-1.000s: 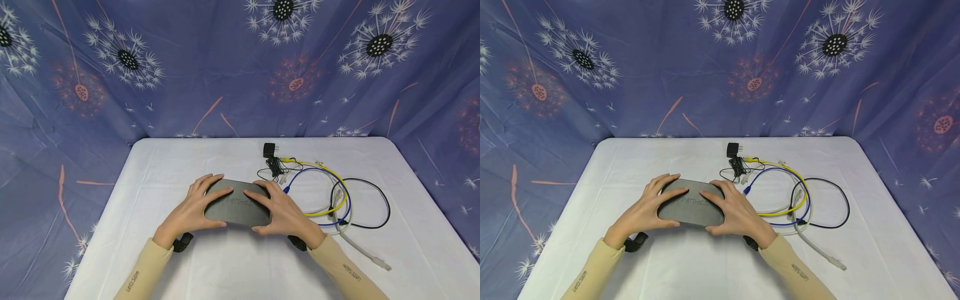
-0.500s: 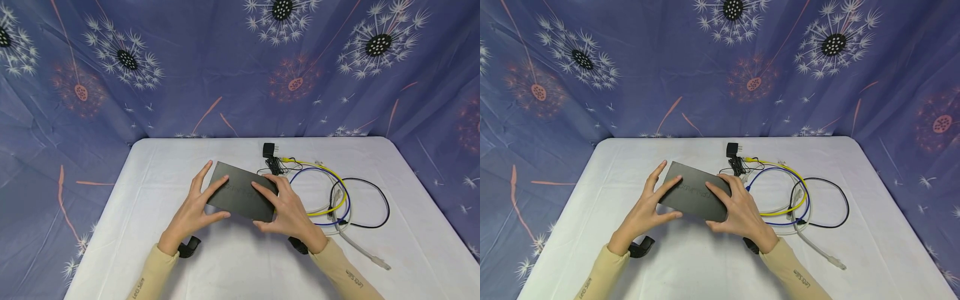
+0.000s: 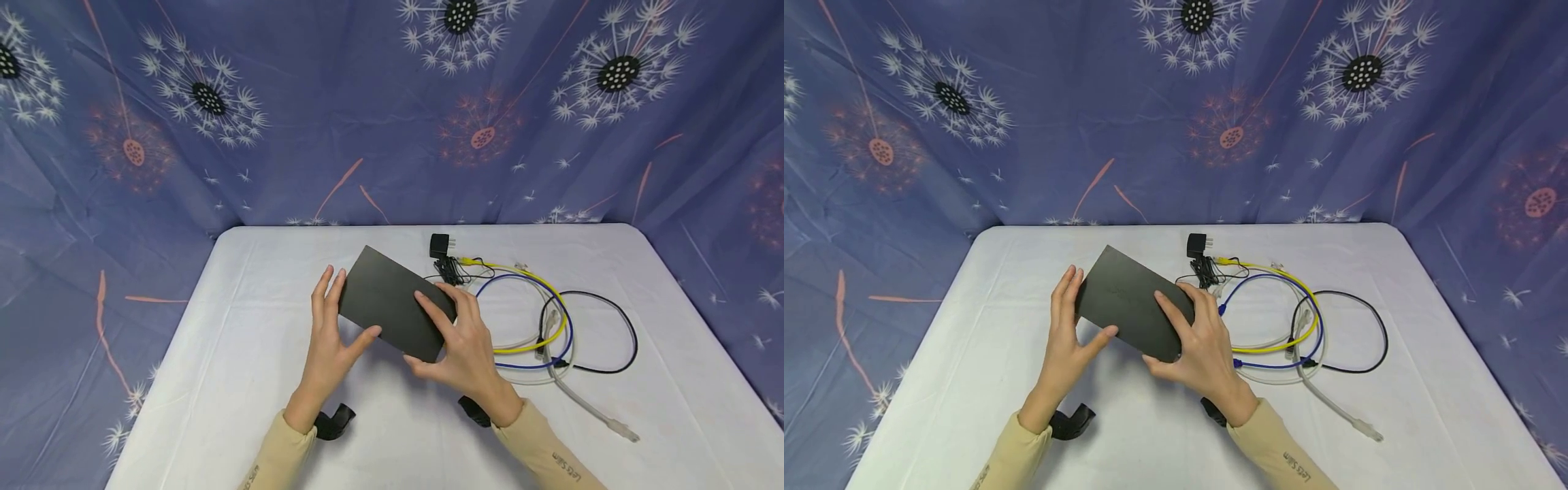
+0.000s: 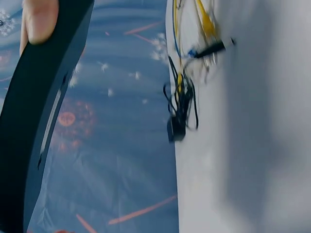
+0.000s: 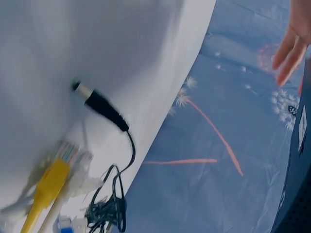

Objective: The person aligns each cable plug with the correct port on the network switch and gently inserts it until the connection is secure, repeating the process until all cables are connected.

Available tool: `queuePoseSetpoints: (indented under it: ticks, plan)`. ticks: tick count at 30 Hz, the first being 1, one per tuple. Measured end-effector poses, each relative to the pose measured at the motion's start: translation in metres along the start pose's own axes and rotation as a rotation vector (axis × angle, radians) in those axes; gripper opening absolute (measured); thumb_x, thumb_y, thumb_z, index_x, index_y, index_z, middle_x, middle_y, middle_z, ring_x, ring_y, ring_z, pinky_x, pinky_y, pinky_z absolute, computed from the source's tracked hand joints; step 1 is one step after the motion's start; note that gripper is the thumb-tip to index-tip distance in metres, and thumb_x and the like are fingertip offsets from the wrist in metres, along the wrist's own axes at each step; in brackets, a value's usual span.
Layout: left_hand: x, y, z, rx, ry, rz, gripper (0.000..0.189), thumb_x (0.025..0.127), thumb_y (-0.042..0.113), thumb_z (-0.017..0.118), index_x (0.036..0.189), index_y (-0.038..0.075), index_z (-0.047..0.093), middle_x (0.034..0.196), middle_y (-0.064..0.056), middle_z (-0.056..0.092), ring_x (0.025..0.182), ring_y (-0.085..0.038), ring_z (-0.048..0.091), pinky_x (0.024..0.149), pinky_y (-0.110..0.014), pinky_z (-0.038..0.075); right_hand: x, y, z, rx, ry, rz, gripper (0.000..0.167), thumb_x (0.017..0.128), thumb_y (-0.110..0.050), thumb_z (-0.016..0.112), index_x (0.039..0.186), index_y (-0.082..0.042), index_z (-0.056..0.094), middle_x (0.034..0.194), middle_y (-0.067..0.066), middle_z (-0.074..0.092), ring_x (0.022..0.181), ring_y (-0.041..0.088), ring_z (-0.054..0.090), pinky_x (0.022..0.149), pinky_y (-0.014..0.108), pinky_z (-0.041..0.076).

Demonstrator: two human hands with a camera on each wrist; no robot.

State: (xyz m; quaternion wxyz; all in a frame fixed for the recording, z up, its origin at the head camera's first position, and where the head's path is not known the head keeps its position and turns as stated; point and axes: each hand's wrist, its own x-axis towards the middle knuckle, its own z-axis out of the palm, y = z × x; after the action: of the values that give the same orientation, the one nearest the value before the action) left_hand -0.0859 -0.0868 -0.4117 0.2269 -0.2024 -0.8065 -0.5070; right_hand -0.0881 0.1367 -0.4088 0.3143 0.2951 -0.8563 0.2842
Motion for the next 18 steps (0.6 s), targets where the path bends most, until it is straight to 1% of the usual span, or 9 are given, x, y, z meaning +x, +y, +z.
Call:
queuePoseSetpoints:
  ticks: [2, 4, 7, 10, 13, 15, 18]
  plan:
    - [0.0, 0.004, 0.005, -0.042, 0.037, -0.028, 0.087, 0.089, 0.044, 0.066, 0.154, 0.014, 0.017, 0.156, -0.011, 0.008, 0.14, -0.028, 0.019, 0.102, -0.054, 0.031, 0.001, -0.004, 0.002, -0.007, 0.032, 0.012, 0.076, 0.071, -0.055, 0.065, 0.133, -0.011, 0.057, 0.13, 0.023, 0.047, 0.114, 0.039, 0.045, 0.078, 0.051, 0.049]
    - [0.0, 0.008, 0.01, -0.088, 0.068, -0.06, 0.088, 0.088, 0.032, 0.07, 0.154, 0.016, 0.014, 0.157, -0.008, 0.006, 0.14, -0.026, 0.019, 0.1, -0.054, 0.033, 0.001, -0.006, 0.004, -0.016, 0.055, 0.025, 0.075, 0.073, -0.057, 0.063, 0.132, -0.011, 0.058, 0.129, 0.024, 0.047, 0.114, 0.038, 0.045, 0.079, 0.052, 0.049]
    - [0.001, 0.012, 0.016, -0.139, 0.113, -0.093, 0.091, 0.086, 0.015, 0.073, 0.155, 0.019, 0.013, 0.157, -0.003, 0.004, 0.141, -0.024, 0.017, 0.098, -0.056, 0.036, 0.002, -0.009, 0.007, -0.029, 0.098, 0.036, 0.074, 0.074, -0.058, 0.061, 0.131, -0.01, 0.059, 0.128, 0.025, 0.048, 0.114, 0.04, 0.046, 0.076, 0.053, 0.049]
    - [0.001, 0.016, 0.02, -0.155, 0.139, -0.119, 0.089, 0.087, 0.017, 0.071, 0.155, 0.021, 0.013, 0.157, -0.003, 0.003, 0.141, -0.024, 0.016, 0.098, -0.056, 0.036, 0.002, -0.011, 0.009, -0.046, 0.139, 0.045, 0.073, 0.074, -0.058, 0.061, 0.13, -0.01, 0.06, 0.128, 0.025, 0.049, 0.113, 0.041, 0.047, 0.071, 0.053, 0.05]
    - [0.001, 0.019, 0.024, -0.171, 0.148, -0.156, 0.087, 0.089, 0.02, 0.07, 0.155, 0.023, 0.013, 0.157, -0.003, 0.002, 0.14, -0.024, 0.021, 0.099, -0.054, 0.035, 0.002, -0.013, 0.011, -0.053, 0.167, 0.059, 0.075, 0.074, -0.059, 0.062, 0.131, -0.01, 0.059, 0.128, 0.026, 0.049, 0.112, 0.041, 0.047, 0.069, 0.052, 0.05]
    - [0.0, 0.021, 0.027, -0.189, 0.149, -0.176, 0.086, 0.089, 0.021, 0.069, 0.155, 0.026, 0.013, 0.157, -0.003, 0.002, 0.139, -0.025, 0.023, 0.1, -0.052, 0.035, 0.003, -0.014, 0.012, -0.052, 0.176, 0.07, 0.076, 0.074, -0.059, 0.062, 0.131, -0.01, 0.059, 0.128, 0.026, 0.048, 0.112, 0.041, 0.046, 0.071, 0.052, 0.049]
    - [0.0, 0.022, 0.031, -0.224, 0.138, -0.175, 0.086, 0.089, 0.018, 0.069, 0.154, 0.028, 0.013, 0.155, -0.004, 0.006, 0.137, -0.025, 0.028, 0.1, -0.051, 0.035, 0.003, -0.015, 0.013, -0.058, 0.187, 0.083, 0.076, 0.075, -0.06, 0.061, 0.132, -0.009, 0.058, 0.128, 0.027, 0.048, 0.11, 0.041, 0.046, 0.073, 0.051, 0.048]
